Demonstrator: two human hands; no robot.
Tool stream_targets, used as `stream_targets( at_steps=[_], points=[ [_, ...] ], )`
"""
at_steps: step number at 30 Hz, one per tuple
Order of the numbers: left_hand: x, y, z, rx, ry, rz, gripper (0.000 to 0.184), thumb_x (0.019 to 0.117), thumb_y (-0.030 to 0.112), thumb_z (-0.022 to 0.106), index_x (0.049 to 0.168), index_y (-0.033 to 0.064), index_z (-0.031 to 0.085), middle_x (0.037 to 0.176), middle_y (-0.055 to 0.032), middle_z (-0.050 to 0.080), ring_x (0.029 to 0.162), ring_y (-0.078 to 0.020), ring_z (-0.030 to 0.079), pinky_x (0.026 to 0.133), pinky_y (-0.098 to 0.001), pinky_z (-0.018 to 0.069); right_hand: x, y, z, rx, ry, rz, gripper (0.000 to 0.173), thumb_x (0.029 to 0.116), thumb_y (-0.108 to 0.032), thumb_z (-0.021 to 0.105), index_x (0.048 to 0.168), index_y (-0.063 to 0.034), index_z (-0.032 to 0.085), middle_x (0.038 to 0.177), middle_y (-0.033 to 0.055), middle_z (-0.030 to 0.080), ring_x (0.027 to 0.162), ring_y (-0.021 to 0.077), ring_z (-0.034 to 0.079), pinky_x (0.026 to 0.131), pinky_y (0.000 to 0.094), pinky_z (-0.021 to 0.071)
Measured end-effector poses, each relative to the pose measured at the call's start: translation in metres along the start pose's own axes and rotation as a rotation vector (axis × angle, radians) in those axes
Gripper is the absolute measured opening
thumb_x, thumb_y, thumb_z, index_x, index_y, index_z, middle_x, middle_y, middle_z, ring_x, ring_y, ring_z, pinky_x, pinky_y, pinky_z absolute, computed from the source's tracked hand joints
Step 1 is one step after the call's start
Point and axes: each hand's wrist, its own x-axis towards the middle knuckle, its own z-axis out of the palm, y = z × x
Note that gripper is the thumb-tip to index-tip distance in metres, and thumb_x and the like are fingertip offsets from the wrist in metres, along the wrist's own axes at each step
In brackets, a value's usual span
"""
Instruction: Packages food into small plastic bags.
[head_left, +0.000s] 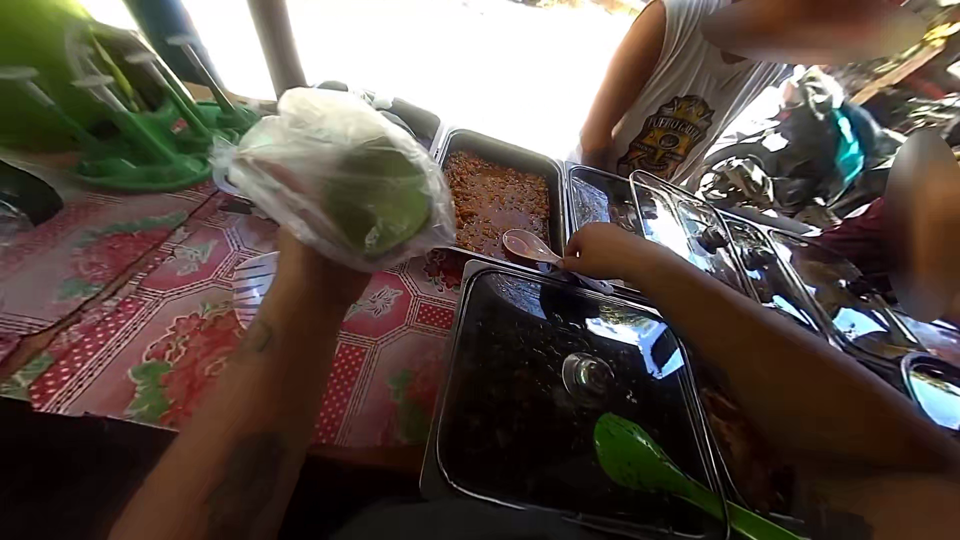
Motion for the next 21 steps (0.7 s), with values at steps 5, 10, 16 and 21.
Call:
stream_targets(
  at_steps=[5,10,16,21],
  points=[
    [0.059,-0.018,0.023,-0.068,0.088,-0.081,0.036,0.1121,0.031,0.021,0.118,0.0136,0.052,0.101,-0.0060,0.064,0.094,-0.0188,0.065,0.080,-0.0404,0.0574,0.026,0.000,0.013,-0.025,-0.053,0.079,0.027,0.0982,-0.026,0.070,0.090,-0.0013,0.074,0.091,0.0200,0.071,0.093,0.0395,0.068,0.085,0.0643,0.0505],
    [0.084,-0.016,0.023,-0.075,0.155,-0.094,0.039,0.1128,0.035,0.018,0.126,0.0155,0.048,0.109,-0.0074,0.062,0.100,-0.0209,0.064,0.082,-0.0424,0.0566,0.016,-0.035,-0.008,-0.009,-0.150,0.190,0.026,0.0991,-0.022,0.069,0.101,0.0040,0.072,0.102,0.0254,0.069,0.102,0.0421,0.065,0.093,0.0629,0.0467],
    [0.083,-0.023,0.005,-0.113,0.276,-0.157,0.043,0.1126,0.039,0.015,0.128,0.0165,0.048,0.108,-0.0064,0.061,0.098,-0.0182,0.063,0.081,-0.0388,0.0561,0.059,0.005,0.003,-0.026,-0.081,0.114,0.028,0.0976,-0.020,0.070,0.080,0.0019,0.068,0.081,0.0217,0.066,0.084,0.0397,0.065,0.078,0.0633,0.0480],
    [0.113,-0.083,-0.040,-0.211,0.065,0.002,0.048,0.1110,0.036,0.028,0.156,0.0200,0.023,0.138,-0.0161,0.055,0.119,-0.0293,0.061,0.089,-0.0517,0.0565,0.097,-0.007,-0.037,0.072,0.081,0.199,0.030,0.1061,-0.016,0.054,0.099,0.0108,0.066,0.098,0.0297,0.069,0.095,0.0455,0.068,0.087,0.0671,0.0503]
  ],
)
